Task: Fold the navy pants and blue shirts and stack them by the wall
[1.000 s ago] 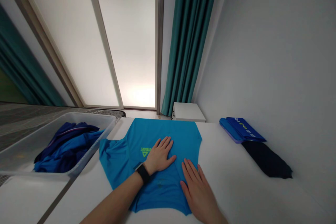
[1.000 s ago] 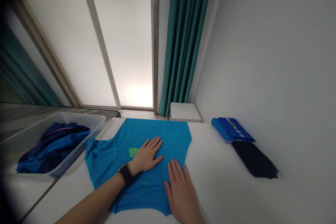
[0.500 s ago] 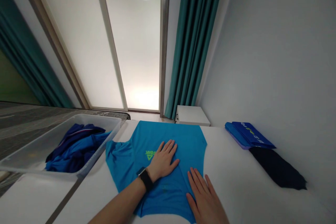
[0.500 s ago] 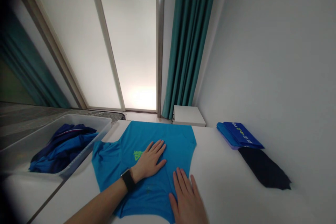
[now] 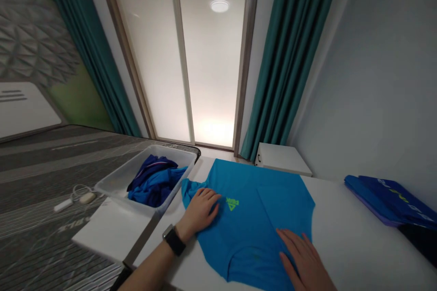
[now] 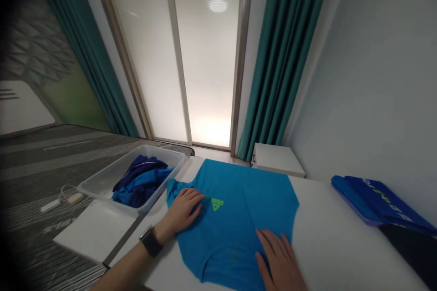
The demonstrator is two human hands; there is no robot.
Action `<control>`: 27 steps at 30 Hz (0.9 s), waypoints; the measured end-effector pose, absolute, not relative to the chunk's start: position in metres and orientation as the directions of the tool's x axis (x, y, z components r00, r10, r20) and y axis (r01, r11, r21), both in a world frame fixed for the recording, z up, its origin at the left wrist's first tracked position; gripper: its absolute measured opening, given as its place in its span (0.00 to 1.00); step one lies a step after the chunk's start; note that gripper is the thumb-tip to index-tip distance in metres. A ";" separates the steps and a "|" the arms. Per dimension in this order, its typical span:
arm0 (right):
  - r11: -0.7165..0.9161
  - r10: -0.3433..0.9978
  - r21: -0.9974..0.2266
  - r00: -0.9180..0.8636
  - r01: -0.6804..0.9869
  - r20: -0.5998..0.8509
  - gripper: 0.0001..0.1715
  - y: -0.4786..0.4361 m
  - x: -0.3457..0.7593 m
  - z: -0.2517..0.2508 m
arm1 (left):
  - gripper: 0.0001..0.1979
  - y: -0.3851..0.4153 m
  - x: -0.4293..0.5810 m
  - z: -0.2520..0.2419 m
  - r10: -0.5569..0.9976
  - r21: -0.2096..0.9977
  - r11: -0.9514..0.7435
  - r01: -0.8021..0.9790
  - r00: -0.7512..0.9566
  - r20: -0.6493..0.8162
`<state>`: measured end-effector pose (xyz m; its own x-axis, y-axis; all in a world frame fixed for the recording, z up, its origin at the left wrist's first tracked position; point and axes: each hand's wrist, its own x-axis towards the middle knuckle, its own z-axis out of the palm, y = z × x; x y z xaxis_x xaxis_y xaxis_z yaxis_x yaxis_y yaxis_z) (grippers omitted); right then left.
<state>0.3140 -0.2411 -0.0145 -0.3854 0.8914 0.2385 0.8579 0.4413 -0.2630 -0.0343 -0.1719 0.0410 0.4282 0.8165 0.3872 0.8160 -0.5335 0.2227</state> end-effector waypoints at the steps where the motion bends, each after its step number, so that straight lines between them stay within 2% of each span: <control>1: 0.474 0.875 -0.274 -0.415 0.837 0.249 0.28 -0.238 0.303 -0.008 | 0.14 -0.172 -0.042 0.040 0.826 0.253 -0.507 0.824 0.382 0.415; 6: 0.647 0.757 -0.365 -0.621 0.670 0.201 0.22 -0.225 0.230 0.035 | 0.14 -0.170 -0.062 0.034 0.846 0.444 -0.389 0.807 0.122 0.520; 10: 0.701 0.692 -0.412 -0.695 0.583 0.195 0.20 -0.218 0.184 0.059 | 0.12 -0.169 -0.061 0.034 0.848 0.468 -0.383 0.796 0.102 0.521; 14: 0.731 0.650 -0.418 -0.737 0.539 0.187 0.22 -0.211 0.164 0.054 | 0.12 -0.167 -0.062 0.033 0.868 0.484 -0.329 0.811 0.058 0.493; 18: 0.696 0.679 -0.446 -0.717 0.562 0.156 0.24 -0.205 0.166 0.032 | 0.13 -0.164 -0.067 0.026 0.868 0.388 -0.279 0.878 0.059 0.492; 23: 0.664 0.706 -0.479 -0.692 0.573 0.151 0.22 -0.204 0.170 0.022 | 0.22 -0.162 -0.070 0.014 0.887 0.262 -0.127 0.957 -0.009 0.462; 27: 0.653 0.717 -0.495 -0.677 0.573 0.163 0.22 -0.205 0.168 0.024 | 0.20 -0.163 -0.069 0.015 0.917 0.227 -0.039 0.973 -0.056 0.396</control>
<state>0.1681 -0.2053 0.0238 -0.6775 0.7172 0.1632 0.5725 0.6534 -0.4952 -0.0692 -0.1628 0.0150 -0.0557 0.9167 0.3957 0.9732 -0.0388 0.2267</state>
